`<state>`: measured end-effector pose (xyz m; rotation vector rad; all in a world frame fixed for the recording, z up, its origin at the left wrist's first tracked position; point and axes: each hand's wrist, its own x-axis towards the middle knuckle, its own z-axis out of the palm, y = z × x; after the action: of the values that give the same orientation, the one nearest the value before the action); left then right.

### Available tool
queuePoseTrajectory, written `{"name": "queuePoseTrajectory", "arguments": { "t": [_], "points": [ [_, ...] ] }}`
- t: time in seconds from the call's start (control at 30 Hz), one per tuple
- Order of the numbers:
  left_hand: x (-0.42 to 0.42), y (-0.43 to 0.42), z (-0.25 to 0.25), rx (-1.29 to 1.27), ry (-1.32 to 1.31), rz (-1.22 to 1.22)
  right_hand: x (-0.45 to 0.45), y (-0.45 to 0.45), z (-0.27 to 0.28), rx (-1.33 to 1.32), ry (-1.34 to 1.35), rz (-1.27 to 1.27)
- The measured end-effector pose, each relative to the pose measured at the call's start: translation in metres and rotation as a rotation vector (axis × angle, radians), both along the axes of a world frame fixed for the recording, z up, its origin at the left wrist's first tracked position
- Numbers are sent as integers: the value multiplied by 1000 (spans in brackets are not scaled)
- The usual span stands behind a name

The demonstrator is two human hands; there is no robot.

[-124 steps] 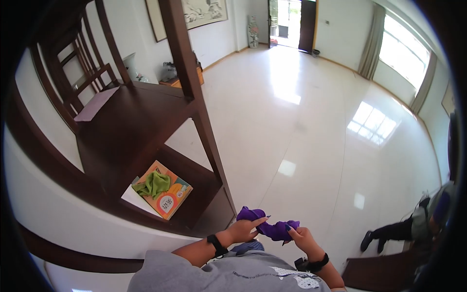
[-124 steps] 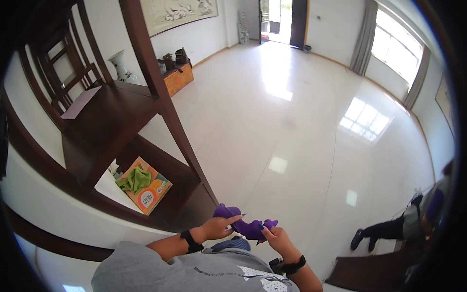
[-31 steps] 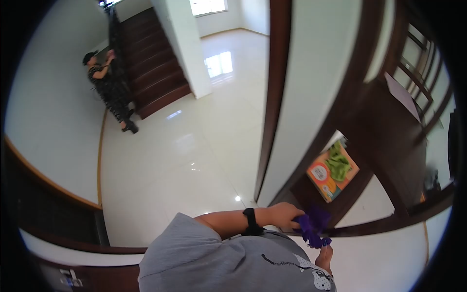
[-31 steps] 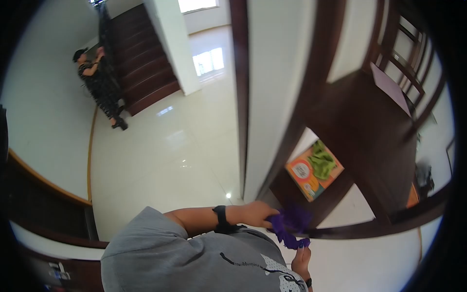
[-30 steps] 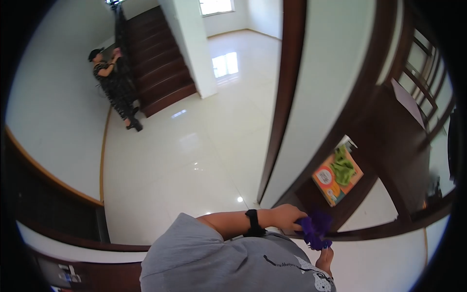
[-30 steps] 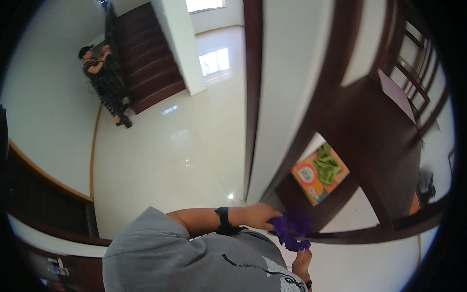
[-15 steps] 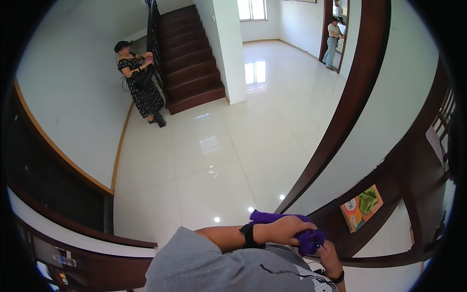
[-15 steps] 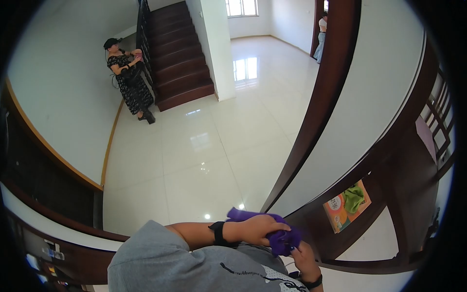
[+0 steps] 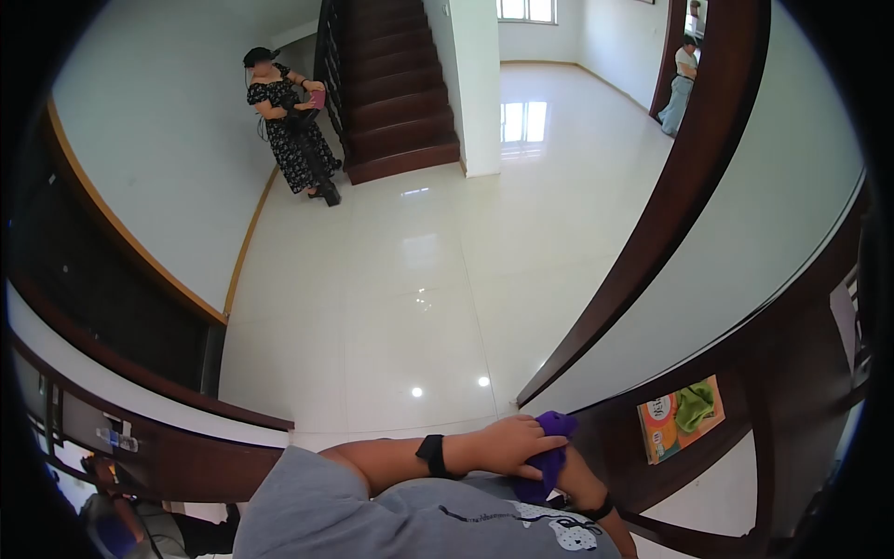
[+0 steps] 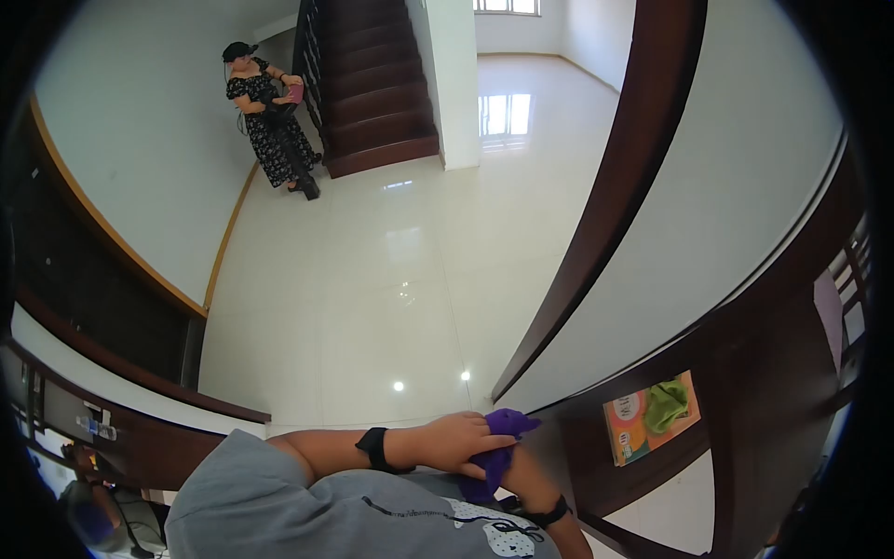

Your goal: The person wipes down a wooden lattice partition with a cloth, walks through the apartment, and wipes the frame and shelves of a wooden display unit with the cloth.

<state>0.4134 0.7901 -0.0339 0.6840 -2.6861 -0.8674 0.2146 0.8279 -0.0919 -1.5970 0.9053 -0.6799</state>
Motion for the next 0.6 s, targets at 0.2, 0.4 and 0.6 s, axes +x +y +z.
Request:
{"name": "queuePoseTrajectory", "arguments": {
  "t": [0.2,0.4,0.6],
  "points": [
    [20,-5,-3,10,-61,76,15,-13,-17,228,-62,107],
    [60,-38,-21,-37,93,45,51,-38,-21,104,71,101],
    [125,-96,0,49,124,17,119,-79,11,-185,188,-41]
  ]
}}
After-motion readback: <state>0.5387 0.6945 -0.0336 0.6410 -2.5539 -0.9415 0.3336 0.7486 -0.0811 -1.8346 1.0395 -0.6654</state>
